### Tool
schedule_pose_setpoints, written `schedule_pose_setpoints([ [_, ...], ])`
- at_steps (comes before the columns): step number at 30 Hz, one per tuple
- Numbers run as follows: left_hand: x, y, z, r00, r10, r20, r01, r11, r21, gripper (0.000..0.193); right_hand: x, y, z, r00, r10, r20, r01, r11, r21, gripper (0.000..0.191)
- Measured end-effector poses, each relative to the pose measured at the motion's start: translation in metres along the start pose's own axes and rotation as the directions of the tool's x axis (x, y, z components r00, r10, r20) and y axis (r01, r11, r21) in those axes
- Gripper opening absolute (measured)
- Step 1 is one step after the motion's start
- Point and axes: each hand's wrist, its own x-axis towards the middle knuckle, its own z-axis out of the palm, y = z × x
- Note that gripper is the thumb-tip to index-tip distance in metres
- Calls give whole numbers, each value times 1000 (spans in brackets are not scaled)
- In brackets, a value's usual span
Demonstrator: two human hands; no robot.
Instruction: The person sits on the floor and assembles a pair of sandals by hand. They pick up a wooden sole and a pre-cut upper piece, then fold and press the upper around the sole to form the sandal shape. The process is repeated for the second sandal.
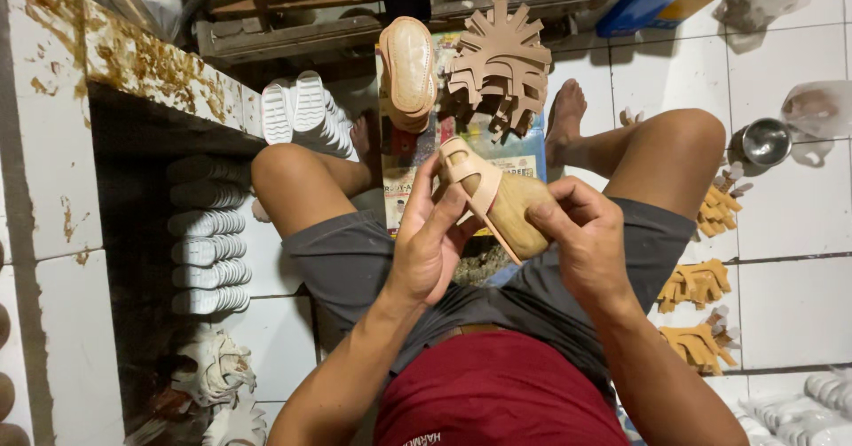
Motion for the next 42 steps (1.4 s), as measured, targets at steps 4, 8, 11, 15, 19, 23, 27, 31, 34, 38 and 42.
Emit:
schedule_pose_setpoints([
  [4, -7, -1, -2, 1000, -11, -9, 11, 1000, -18, 66, -3, -13, 6, 1000, 27, 9, -27, 998, -61, 15],
  [8, -12, -1, -3, 999, 11, -47, -9, 999, 33, 68, -6, -22, 10, 999, -37, -8, 35, 982, -186, 19],
  [11, -14, -4, -3, 997, -4, -83, 10, 997, 71, 66, -5, -22, 13, 931, -361, 53, 342, 812, -473, 29],
  [15, -12, -12, -3, 989, -3, -151, -3, 999, -43, 57, -7, -21, 16, 583, -675, 453, 759, 251, -601, 48],
  [19, -12, -14, -7, 979, 60, -194, -78, 994, -83, 56, -17, -19, 16, 598, -695, 399, 759, 331, -561, 71],
  [23, -19, -10, -11, 988, 92, -122, -106, 988, -116, 55, -19, -12, 16, 690, -654, 312, 711, 529, -463, 92],
  [27, -23, -12, -11, 991, 97, -94, -107, 988, -112, 53, -19, -4, 14, 698, -605, 383, 710, 516, -479, 98],
  [31, -23, -15, -10, 989, 110, -102, -117, 991, -69, 52, -18, -2, 11, 696, -556, 455, 706, 411, -577, 85],
  [34, -20, -17, -6, 986, 146, -82, -140, 987, 78, 52, -14, -1, 13, 662, -599, 451, 734, 393, -554, 85],
  [38, -17, -19, 10, 990, 123, -70, -104, 968, 230, 56, -17, -1, 19, 675, -639, 369, 703, 403, -587, 83],
  [42, -18, -7, 26, 997, 66, 36, -73, 964, 255, 58, -21, -6, 21, 839, -523, 151, 540, 764, -355, 72],
])
